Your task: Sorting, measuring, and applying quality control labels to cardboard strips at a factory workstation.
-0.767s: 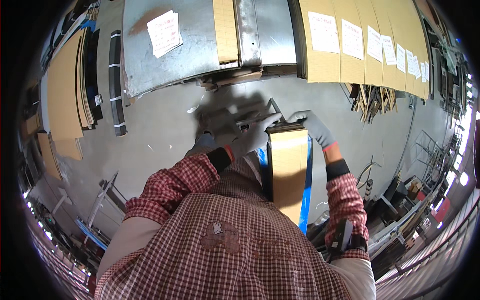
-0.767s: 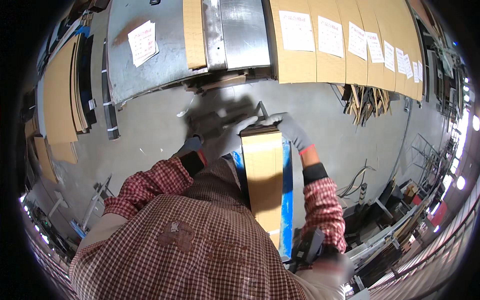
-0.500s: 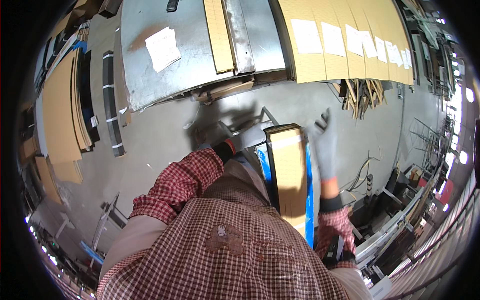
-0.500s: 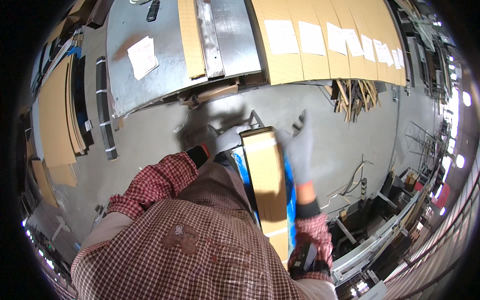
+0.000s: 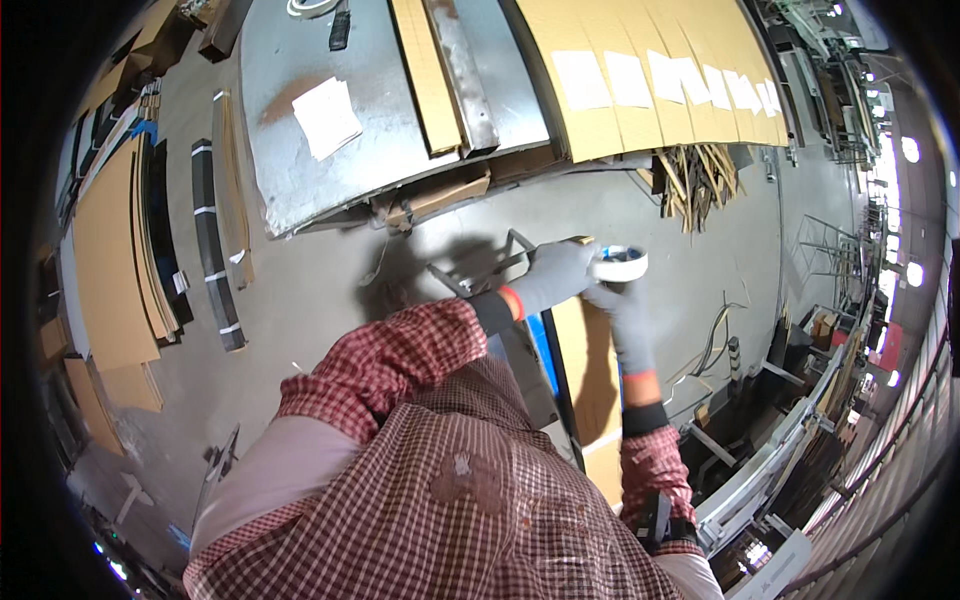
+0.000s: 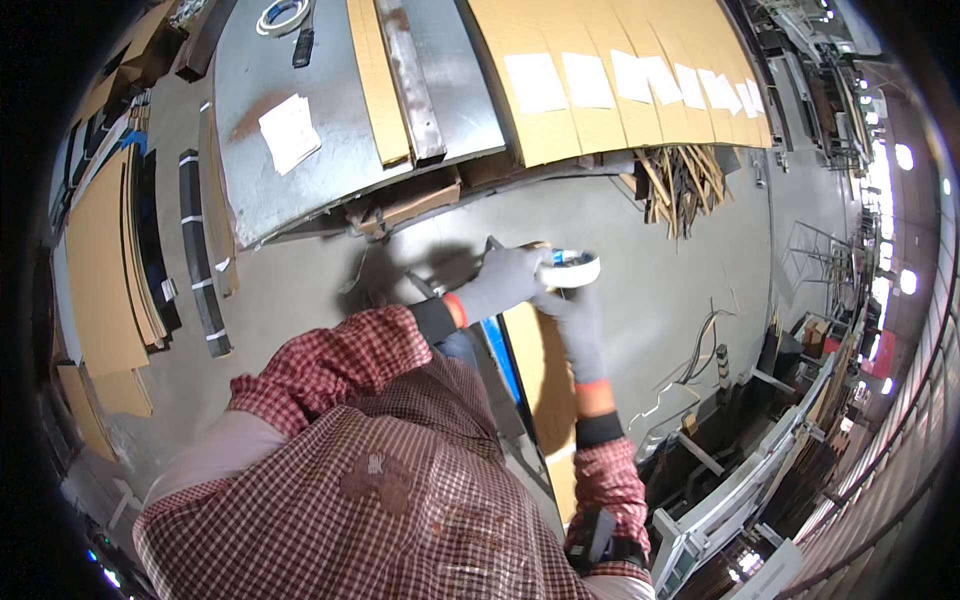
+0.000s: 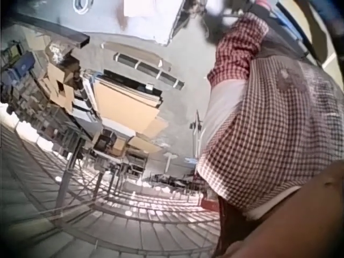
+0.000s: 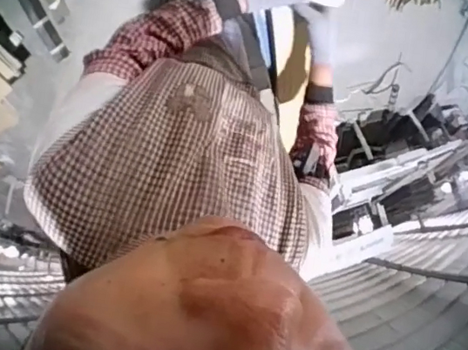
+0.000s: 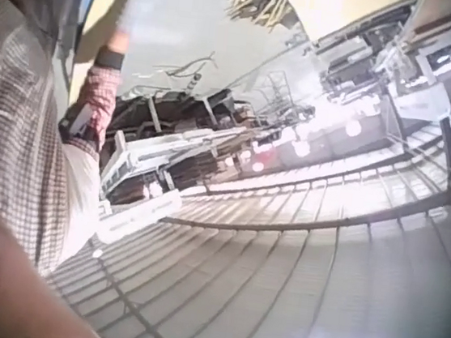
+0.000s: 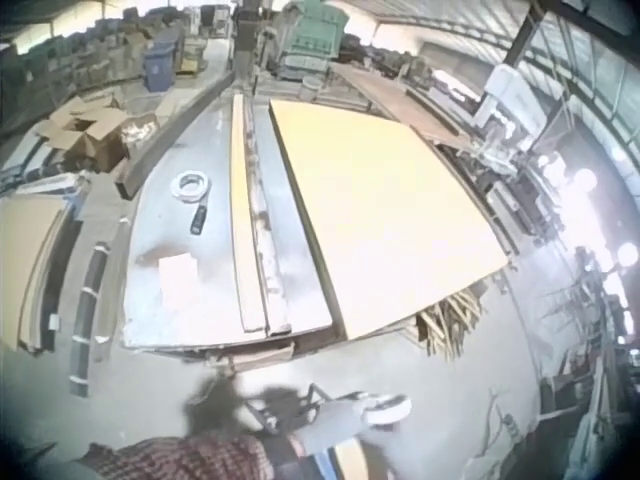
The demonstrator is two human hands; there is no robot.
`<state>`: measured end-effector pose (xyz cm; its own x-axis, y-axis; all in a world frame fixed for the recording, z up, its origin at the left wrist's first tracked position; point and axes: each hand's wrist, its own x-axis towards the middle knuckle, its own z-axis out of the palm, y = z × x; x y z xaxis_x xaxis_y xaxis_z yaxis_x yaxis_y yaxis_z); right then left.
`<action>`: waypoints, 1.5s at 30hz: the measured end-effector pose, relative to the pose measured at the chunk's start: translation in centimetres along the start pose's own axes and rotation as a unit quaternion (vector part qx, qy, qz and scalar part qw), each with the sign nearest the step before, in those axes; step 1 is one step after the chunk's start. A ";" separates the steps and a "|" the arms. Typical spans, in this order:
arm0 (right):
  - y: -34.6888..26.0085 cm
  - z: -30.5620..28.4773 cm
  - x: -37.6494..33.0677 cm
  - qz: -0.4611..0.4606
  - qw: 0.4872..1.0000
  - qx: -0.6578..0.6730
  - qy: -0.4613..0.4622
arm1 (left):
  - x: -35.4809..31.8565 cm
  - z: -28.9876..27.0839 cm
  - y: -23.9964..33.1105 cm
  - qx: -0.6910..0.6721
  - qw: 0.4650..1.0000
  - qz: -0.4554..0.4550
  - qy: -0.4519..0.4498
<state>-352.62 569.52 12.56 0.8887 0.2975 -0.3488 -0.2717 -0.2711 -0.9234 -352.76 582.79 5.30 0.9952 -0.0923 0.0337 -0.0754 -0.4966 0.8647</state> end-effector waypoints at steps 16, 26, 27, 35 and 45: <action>9.6 -17.3 18.7 -0.155 0.548 -0.792 -0.221 | 0.8 1.8 3.1 0.395 0.912 0.108 -0.030; 1.4 0.3 -7.6 -0.106 0.843 -0.526 0.041 | 3.3 -16.4 -3.2 0.488 0.857 0.094 0.134; 1.4 0.9 -7.7 -0.066 0.842 -0.532 0.061 | 3.8 -16.4 -6.1 0.511 0.846 0.096 0.120; -2.7 1.5 -6.7 -0.165 0.848 -0.496 0.087 | 2.0 -18.7 -8.0 0.520 0.854 0.014 0.036; -11.7 10.7 6.3 -0.341 0.793 -0.479 0.158 | 0.1 -23.0 -8.5 0.413 0.906 0.012 0.092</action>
<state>-347.75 584.33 19.40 0.7978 0.4704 0.3772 0.5825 -0.7627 -0.2811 -350.57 606.88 9.47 0.9807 -0.0037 0.1953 -0.0425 -0.9799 0.1950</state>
